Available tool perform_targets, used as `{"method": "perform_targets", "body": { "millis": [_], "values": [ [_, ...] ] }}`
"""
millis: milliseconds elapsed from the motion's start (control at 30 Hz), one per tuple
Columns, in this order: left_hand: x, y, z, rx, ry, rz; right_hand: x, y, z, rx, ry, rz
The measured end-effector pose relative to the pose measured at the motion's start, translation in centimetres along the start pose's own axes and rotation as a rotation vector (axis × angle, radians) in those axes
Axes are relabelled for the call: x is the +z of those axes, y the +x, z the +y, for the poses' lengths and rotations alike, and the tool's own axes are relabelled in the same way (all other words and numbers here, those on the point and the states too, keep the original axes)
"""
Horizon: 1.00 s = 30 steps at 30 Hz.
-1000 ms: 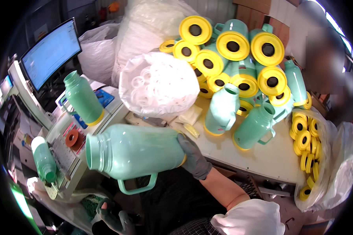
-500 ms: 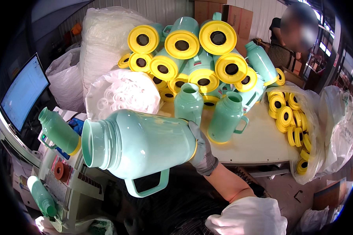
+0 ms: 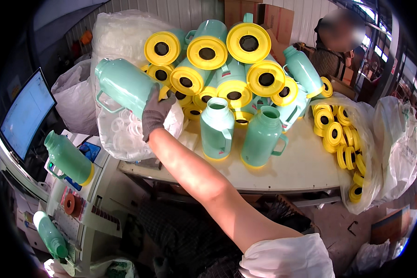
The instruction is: The person sits on the floor and repeatedly assembles light green plastic containers with yellow lids. They pick up a container, wipe its rim with a white cloth, and then screw on a yellow lid. The finished containers are placed on a nearby table.
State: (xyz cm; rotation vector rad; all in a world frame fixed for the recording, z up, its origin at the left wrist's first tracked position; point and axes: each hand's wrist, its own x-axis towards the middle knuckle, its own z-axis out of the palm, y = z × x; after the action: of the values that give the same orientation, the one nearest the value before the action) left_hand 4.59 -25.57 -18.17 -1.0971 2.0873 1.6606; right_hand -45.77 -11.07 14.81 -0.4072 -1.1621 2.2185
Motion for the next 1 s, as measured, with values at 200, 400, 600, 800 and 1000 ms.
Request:
{"method": "perform_targets", "body": {
  "millis": [200, 400, 600, 800, 1000],
  "values": [
    [-0.1, 1.0, -3.5, 0.111, 0.013, 0.012, 2.1, -3.8, 5.1, 0.0, -0.51, -0.098],
    [0.7, 1.6, -4.2, 0.303, 0.342, 0.155, -1.5, -0.6, 4.6, -0.014, -0.414, -0.177],
    [0.3, -0.9, -0.3, 0.298, 0.398, 0.162, -0.5, -1.9, 4.2, -0.105, -0.436, -0.247],
    [-0.2, -3.3, 0.4, 0.389, 0.367, 0.475, -9.6, -7.8, 0.8, -0.609, -0.39, -0.544],
    [-13.5, -8.7, 8.1, 0.775, 0.415, 1.261, -24.2, -20.8, 5.3, -0.452, -0.368, -1.399]
  ]
}}
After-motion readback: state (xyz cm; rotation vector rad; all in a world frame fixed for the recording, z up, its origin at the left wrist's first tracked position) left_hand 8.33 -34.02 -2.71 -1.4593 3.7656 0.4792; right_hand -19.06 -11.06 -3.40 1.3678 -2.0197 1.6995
